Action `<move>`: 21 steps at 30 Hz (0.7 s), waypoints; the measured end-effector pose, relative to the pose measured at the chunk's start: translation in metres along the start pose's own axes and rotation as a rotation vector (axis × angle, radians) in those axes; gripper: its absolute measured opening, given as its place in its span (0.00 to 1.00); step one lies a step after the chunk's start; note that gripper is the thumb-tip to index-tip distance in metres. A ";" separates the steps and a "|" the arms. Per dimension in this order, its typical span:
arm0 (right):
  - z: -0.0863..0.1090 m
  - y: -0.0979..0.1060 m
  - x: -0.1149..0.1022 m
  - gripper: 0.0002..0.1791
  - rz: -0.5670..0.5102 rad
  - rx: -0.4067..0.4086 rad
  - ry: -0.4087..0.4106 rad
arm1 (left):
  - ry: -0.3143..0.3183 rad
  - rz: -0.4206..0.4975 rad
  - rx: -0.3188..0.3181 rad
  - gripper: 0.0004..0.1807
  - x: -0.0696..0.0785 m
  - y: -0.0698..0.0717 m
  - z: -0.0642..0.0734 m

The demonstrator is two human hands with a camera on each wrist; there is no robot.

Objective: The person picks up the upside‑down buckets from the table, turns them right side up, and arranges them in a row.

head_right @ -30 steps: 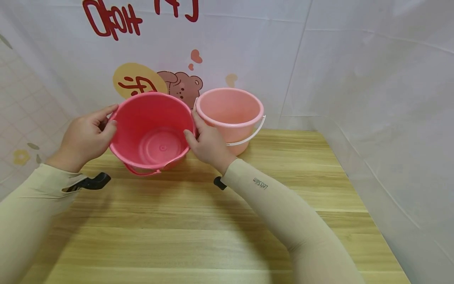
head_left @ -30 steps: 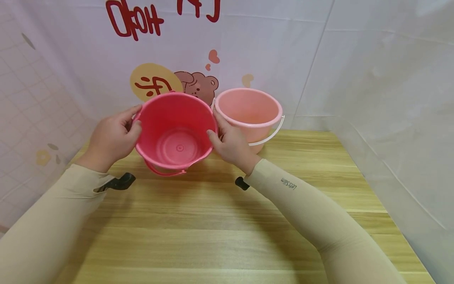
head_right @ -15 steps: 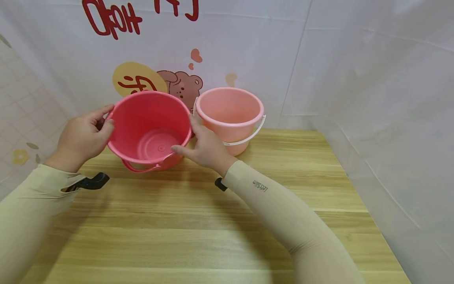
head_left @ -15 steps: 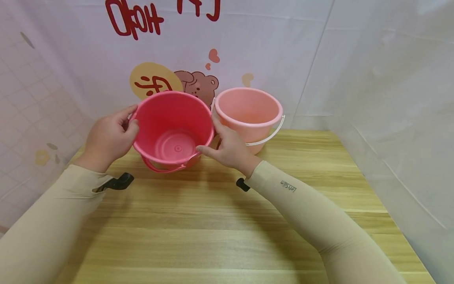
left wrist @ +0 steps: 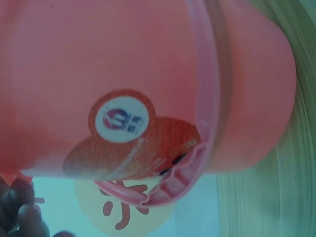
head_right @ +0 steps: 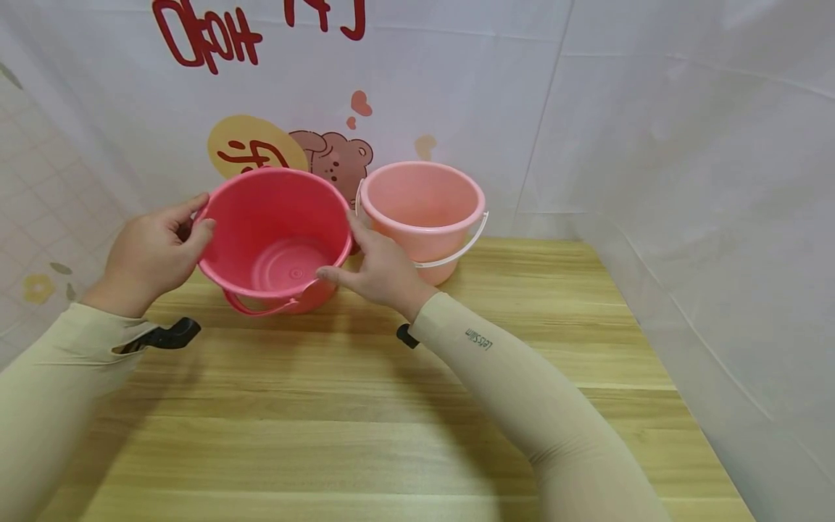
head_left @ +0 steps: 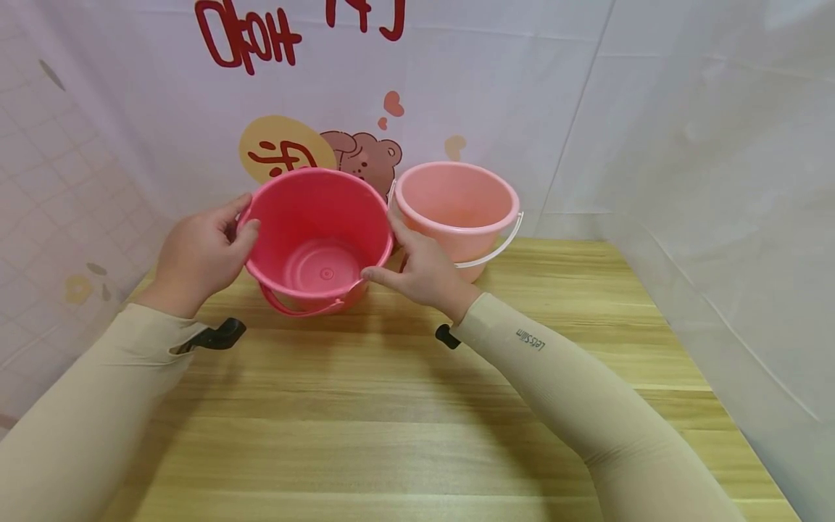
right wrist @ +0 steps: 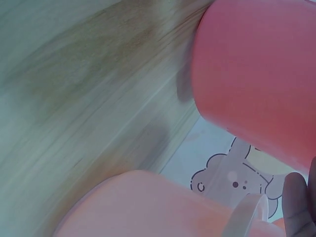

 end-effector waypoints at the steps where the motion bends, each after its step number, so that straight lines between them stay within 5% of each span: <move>1: 0.000 0.000 0.000 0.57 -0.007 -0.002 0.000 | -0.012 0.002 -0.018 0.30 0.000 0.000 0.000; 8: -0.002 0.000 0.004 0.57 -0.012 0.000 -0.011 | -0.127 0.051 -0.151 0.46 -0.004 -0.001 0.004; 12: -0.001 0.000 0.005 0.55 0.011 0.017 -0.019 | -0.158 0.079 -0.151 0.47 -0.004 -0.001 0.005; 21: -0.001 -0.001 0.003 0.53 0.026 0.013 -0.028 | -0.124 0.051 -0.123 0.42 -0.004 -0.002 0.004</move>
Point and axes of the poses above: each hand's wrist, its own z-axis away from the middle knuckle, its own y-axis out of the back of the hand, x = y × z, the point moved 2 cm from there along -z, towards the middle knuckle, and after that the axes turned 8 degrees about -y, right-handed, at the moved point
